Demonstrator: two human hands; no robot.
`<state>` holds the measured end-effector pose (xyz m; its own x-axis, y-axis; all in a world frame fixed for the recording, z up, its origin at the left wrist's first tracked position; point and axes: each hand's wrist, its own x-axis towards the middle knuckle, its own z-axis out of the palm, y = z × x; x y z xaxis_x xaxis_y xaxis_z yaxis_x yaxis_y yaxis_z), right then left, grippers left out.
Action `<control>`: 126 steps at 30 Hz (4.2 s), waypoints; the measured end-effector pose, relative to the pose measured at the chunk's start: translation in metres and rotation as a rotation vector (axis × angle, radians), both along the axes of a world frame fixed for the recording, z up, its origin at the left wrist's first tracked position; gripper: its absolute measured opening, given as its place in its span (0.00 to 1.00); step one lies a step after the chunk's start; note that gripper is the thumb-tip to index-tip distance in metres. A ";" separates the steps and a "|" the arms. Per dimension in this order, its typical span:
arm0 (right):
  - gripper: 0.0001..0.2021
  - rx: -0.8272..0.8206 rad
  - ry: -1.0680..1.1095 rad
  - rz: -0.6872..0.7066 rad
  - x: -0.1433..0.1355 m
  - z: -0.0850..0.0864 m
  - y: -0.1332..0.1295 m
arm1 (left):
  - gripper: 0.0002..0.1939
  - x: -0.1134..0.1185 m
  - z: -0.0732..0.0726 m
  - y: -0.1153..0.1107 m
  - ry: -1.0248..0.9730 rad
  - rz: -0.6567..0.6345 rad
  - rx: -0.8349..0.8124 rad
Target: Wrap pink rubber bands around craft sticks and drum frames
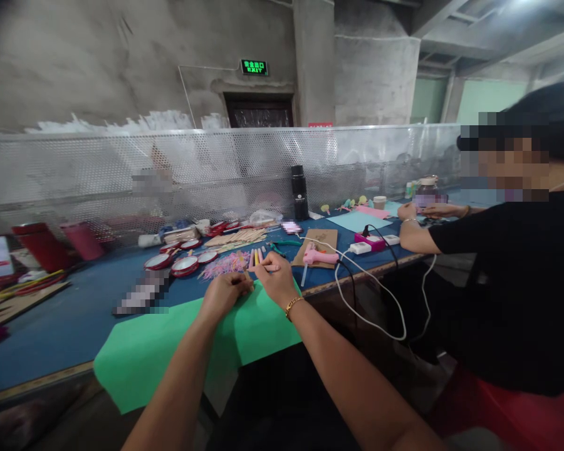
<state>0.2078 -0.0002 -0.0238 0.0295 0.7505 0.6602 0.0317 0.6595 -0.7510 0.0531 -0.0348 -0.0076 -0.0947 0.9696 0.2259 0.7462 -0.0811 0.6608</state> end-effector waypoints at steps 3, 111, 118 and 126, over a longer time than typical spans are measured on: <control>0.09 -0.001 -0.021 0.044 0.000 0.001 -0.001 | 0.14 0.000 0.001 -0.001 -0.007 -0.018 0.013; 0.10 -0.001 -0.017 -0.005 -0.001 -0.003 -0.001 | 0.12 0.003 0.002 -0.006 -0.003 -0.013 -0.001; 0.10 -0.005 -0.005 0.004 -0.001 -0.002 -0.001 | 0.12 0.002 0.001 -0.005 0.001 -0.014 0.012; 0.09 0.003 0.015 -0.030 -0.001 -0.002 -0.001 | 0.12 0.004 0.003 -0.006 0.010 0.001 0.006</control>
